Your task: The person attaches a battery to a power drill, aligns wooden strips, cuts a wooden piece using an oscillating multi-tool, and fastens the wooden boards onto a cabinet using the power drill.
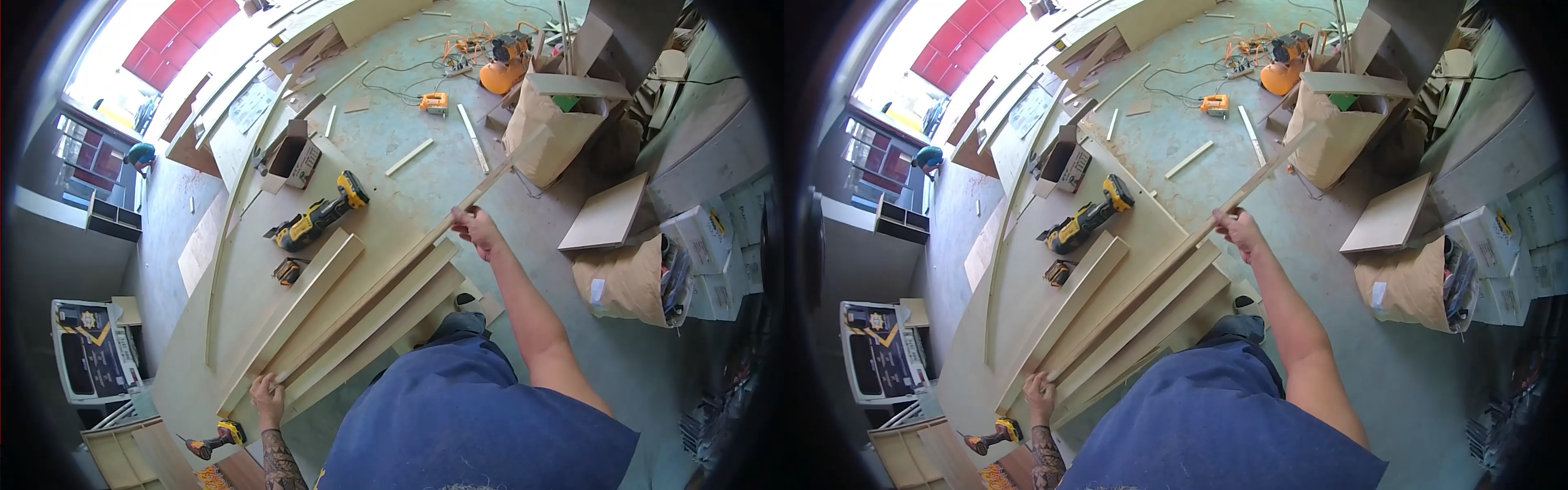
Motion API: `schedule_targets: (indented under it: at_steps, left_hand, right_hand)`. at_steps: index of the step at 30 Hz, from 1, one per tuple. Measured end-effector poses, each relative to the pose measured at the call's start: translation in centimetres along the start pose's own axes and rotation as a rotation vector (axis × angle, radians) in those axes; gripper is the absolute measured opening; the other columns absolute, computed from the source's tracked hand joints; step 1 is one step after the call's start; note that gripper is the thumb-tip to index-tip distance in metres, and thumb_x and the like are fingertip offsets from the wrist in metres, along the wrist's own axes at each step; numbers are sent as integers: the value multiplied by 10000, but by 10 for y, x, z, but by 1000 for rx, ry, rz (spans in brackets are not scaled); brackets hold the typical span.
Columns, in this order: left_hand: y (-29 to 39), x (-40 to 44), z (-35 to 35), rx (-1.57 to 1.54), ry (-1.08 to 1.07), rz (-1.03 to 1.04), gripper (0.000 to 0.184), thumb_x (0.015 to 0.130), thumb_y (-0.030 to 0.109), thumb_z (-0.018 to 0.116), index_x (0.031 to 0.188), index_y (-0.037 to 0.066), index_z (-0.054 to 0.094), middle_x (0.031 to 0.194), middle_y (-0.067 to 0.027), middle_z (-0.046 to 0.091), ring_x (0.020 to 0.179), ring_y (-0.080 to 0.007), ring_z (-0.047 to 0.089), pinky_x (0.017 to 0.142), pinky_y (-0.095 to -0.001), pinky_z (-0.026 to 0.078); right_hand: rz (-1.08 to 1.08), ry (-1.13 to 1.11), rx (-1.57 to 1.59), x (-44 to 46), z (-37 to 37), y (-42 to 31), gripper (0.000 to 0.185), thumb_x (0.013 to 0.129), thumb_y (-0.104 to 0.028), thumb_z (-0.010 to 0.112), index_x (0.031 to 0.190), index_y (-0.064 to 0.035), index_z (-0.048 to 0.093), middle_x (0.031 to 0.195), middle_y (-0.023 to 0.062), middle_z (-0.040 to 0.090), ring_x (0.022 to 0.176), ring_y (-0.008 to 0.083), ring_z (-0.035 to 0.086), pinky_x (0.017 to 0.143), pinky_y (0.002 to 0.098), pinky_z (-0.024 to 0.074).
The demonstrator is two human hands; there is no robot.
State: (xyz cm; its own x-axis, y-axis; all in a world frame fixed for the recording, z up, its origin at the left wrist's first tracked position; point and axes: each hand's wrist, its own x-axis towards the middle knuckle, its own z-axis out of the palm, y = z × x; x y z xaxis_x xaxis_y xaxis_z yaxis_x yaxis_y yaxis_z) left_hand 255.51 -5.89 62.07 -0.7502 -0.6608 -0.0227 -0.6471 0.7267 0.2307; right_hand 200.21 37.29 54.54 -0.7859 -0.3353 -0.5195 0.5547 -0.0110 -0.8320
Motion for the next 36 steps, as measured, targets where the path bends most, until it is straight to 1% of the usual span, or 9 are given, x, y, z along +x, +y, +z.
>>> schedule_targets:
  at_steps: [3,6,8,10,13,19,24,30,36]
  left_hand:
    - [-4,-16,-6,-4,20,-139,740,809,183,841,1496,123,572,1380,-218,589,1370,-407,492,1202,-494,348]
    - [-43,-43,12,123,111,-513,943,840,297,855,1632,83,390,1481,-276,523,1442,-425,433,1236,-501,311]
    - [-52,-55,17,-130,135,-846,1012,874,405,843,1654,20,325,1578,-296,454,1483,-419,415,1235,-501,321]
    - [-52,-61,19,-550,100,-977,1079,881,483,834,1647,-45,288,1642,-279,400,1508,-404,410,1223,-480,354]
    - [-56,-70,22,-459,175,-912,1079,864,475,854,1631,-61,316,1642,-280,407,1497,-388,439,1204,-455,390]
    - [-102,-89,21,-688,477,-840,977,895,389,855,1575,-120,371,1500,-251,560,1365,-335,565,1129,-415,464]
    - [-91,-63,-8,-684,455,-744,792,914,323,847,1487,-107,511,1339,-198,682,1172,-232,683,982,-347,549]
    - [-88,-49,9,-632,456,-776,699,919,313,836,1428,-92,580,1254,-176,730,1110,-232,711,994,-351,552]
    - [-91,-44,13,-893,482,-764,605,957,225,805,1428,-79,579,1174,-106,716,1006,-161,710,878,-316,610]
  right_hand:
    - [26,-24,-155,-13,6,11,562,966,-450,781,1301,-31,613,1114,40,720,1016,178,686,924,333,493]
    - [9,-15,-370,-36,11,22,648,958,-404,791,1370,58,598,1127,110,741,1048,214,711,984,367,525]
    - [-112,34,-462,-53,10,23,592,921,-415,810,1258,56,688,1255,219,726,1076,283,720,924,400,558]
    - [-80,2,-548,-67,15,14,454,928,-365,804,1136,35,743,1171,228,733,1001,293,725,880,405,562]
    - [-410,158,-643,-80,12,28,322,973,-289,768,1118,-1,755,944,167,733,849,277,697,804,409,549]
    - [-515,58,-485,-94,16,13,310,1062,-224,695,1260,13,721,1036,67,768,912,116,655,830,301,542]
    - [-592,139,-621,-65,50,-4,334,1057,-239,702,1271,18,714,953,44,747,858,103,638,793,287,525]
    - [-569,202,-707,-37,46,2,368,1034,-255,690,1280,18,705,900,54,726,806,138,631,760,330,523]
    - [-512,245,-886,-28,39,4,466,1016,-299,722,1350,20,653,946,87,712,798,171,639,757,356,531]
